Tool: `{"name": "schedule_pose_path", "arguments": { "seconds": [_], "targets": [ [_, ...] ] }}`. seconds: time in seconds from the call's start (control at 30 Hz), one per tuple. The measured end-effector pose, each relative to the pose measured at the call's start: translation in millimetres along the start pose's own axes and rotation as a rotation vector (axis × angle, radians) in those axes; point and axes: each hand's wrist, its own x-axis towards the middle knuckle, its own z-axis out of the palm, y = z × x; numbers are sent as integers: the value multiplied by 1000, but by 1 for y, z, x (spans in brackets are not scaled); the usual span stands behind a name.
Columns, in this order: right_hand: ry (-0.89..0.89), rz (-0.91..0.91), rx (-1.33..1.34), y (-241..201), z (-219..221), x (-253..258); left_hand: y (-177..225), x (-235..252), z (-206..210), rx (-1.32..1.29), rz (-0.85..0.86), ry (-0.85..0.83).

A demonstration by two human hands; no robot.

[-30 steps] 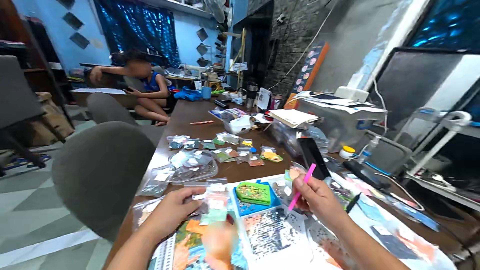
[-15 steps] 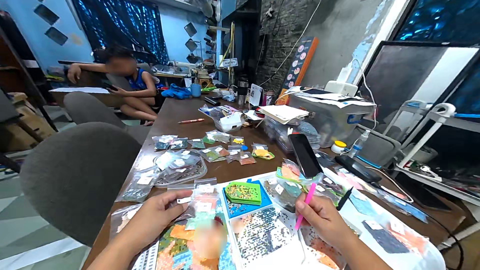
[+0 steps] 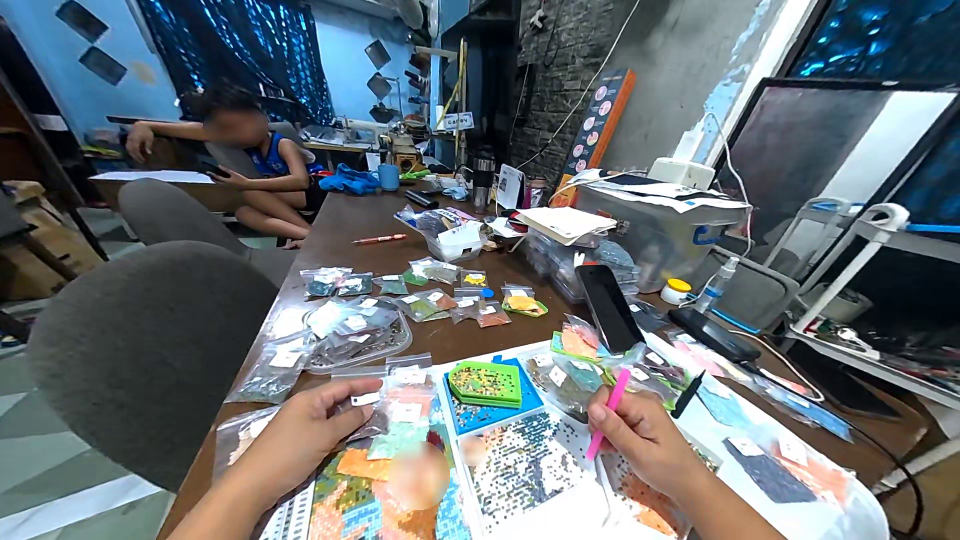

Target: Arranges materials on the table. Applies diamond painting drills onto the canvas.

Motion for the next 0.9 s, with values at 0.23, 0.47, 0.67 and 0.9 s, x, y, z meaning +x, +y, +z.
{"name": "schedule_pose_path", "arguments": {
  "seconds": [0.23, 0.47, 0.67, 0.9],
  "targets": [
    [-4, -19, -30, 2, 2, 1, -2, 1, -1, -16, 12, 1],
    [57, 51, 34, -11, 7, 10, 11, -3, -3, 46, -5, -73],
    [-72, -30, 125, -51, 46, 37, 11, -2, -4, 47, 7, -122],
    [-255, -149, 63, -81, 109, 69, 12, -1, -1, 4, 1, -132]
  ]
}}
